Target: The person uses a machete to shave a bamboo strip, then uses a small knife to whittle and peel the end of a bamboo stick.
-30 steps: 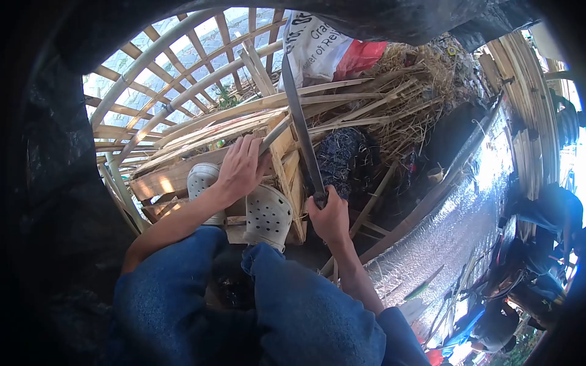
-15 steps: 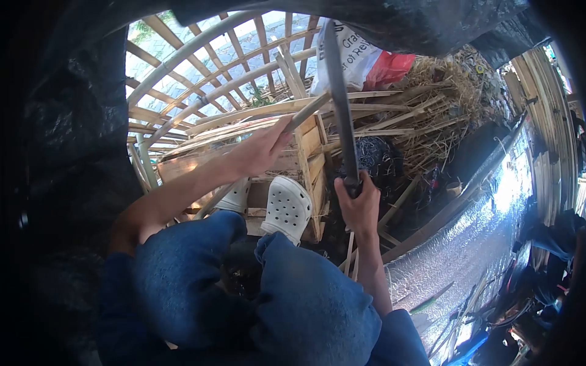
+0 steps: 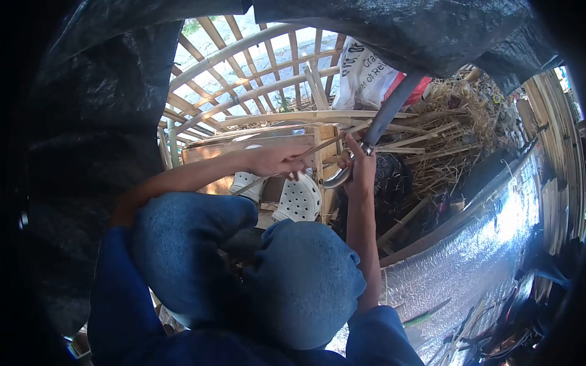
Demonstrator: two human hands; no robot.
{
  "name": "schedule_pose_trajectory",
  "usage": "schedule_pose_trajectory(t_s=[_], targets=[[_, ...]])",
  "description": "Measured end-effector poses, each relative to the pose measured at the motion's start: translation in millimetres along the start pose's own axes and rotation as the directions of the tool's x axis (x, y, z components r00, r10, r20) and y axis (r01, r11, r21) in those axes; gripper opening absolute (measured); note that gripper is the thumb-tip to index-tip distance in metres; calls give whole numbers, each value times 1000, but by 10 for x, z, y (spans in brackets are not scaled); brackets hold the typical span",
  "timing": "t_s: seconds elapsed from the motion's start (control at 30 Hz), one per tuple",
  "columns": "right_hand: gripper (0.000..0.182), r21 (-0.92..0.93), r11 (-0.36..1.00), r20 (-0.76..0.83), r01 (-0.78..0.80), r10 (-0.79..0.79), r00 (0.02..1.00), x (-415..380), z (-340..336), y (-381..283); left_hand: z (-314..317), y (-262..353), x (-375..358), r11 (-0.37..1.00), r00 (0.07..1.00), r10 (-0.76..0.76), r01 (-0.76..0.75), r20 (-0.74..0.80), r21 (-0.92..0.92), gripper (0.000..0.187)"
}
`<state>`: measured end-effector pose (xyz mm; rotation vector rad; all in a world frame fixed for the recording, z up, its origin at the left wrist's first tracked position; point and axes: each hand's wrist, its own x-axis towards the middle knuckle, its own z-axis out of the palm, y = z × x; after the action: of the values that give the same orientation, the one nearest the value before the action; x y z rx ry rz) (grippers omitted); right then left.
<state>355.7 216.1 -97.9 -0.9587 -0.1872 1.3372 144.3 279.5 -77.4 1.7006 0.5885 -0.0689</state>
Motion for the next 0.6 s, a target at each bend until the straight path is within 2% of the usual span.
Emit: schedule_pose_trajectory(t_s=[0.07,0.1,0.13,0.17,0.2,0.23,0.27,0.3,0.37,0.4,0.43,0.47,0.53,0.6], targets=[[27,48,998,41,-32,30,999,85,-100,39,-51,-272,-295,983,960,-174,181,219,-14,41],[25,82,997,-20,-3,5,1000,133,-192,4,-55,-401,-552,956,904,-283,291,321,24,38],[23,123,992,-74,18,-9,997,181,-260,-21,70,-704,-1019,907,914,-377,397,150,-143,36],[17,162,987,-58,14,-5,998,205,-355,-69,239,-943,-1361,835,881,-474,450,2,-318,35],[13,184,982,-62,50,-39,997,192,-335,-146,303,-891,-1467,832,876,-483,458,-1,-313,35],[10,203,975,-72,86,-72,995,162,-319,-220,353,-781,-1569,824,880,-469,406,-75,-395,39],[10,273,958,-30,89,-84,996,194,-399,-243,404,-685,-1648,808,875,-460,343,-149,-479,42],[9,337,938,15,84,-95,995,221,-450,-257,422,-599,-1663,800,870,-469,345,-151,-491,42],[10,362,929,40,75,-96,995,223,-403,-314,316,-456,-1515,914,923,-382,370,-43,-164,40],[9,361,930,18,71,-83,996,240,-419,-311,248,-434,-1426,899,900,-436,434,-27,-50,37],[8,361,930,-8,69,-71,997,245,-441,-298,225,-489,-1379,913,912,-401,406,-89,41,36],[9,292,952,-96,92,-66,993,293,-461,-253,205,-477,-1352,919,918,-379,388,-115,69,36],[8,266,960,-128,84,-51,990,401,-497,-132,180,-530,-1335,926,926,-351,365,-138,97,37],[12,225,973,-153,52,-17,988,547,-559,-28,214,-740,-1346,949,913,-273,307,-304,69,34]])
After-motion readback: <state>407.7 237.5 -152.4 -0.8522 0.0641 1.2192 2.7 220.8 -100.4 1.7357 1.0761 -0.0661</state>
